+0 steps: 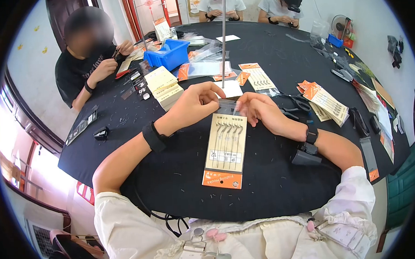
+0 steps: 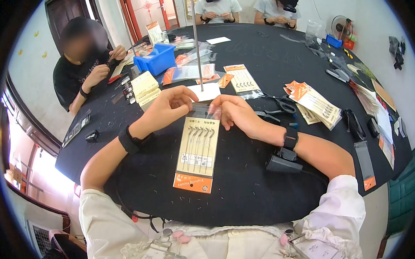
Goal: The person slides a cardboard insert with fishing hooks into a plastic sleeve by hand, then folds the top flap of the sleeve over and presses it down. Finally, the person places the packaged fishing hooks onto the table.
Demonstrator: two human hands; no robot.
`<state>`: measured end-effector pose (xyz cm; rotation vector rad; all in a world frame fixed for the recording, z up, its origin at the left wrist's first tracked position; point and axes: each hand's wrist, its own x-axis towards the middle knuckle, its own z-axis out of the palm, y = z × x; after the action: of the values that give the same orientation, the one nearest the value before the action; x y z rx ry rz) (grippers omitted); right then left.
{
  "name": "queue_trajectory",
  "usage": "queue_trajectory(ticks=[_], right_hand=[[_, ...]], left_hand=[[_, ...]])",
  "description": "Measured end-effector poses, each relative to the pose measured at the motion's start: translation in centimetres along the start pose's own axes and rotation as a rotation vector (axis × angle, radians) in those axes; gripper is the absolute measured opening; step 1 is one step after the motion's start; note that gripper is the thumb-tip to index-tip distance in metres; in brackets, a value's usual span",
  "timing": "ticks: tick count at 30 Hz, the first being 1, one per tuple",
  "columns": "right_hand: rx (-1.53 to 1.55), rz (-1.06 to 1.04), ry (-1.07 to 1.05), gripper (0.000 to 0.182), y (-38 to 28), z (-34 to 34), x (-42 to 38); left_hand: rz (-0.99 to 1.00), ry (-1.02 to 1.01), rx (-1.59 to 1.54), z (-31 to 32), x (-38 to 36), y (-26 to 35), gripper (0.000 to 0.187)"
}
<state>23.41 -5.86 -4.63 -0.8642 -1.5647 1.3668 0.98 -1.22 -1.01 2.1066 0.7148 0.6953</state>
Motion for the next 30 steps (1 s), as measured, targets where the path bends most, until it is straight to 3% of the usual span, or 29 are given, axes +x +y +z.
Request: queue_trajectory(ticks=[6, 11, 20, 30], right_hand=[[0.000, 0.017, 0.029, 0.028, -0.31, -0.03, 0.07], [0.030, 0.014, 0.035, 0.017, -0.06, 0.25, 0.08], [-0.009, 0.012, -0.016, 0.025, -0.14, 0.17, 0.03], [-0.003, 0.052, 0.004, 0.018, -0.22, 0.18, 0.03]], left_hand=[[0.019, -0.020, 0.006, -0.09, 0.04, -0.39, 0.020], [0.000, 0.027, 0.051, -0.07, -0.05, 0.09, 0.018], [0.023, 0.118, -0.041, 0.03, -0.03, -0.29, 0.017], [0.078, 0.193, -0.111, -0.06, 0.04, -0.48, 0.025]])
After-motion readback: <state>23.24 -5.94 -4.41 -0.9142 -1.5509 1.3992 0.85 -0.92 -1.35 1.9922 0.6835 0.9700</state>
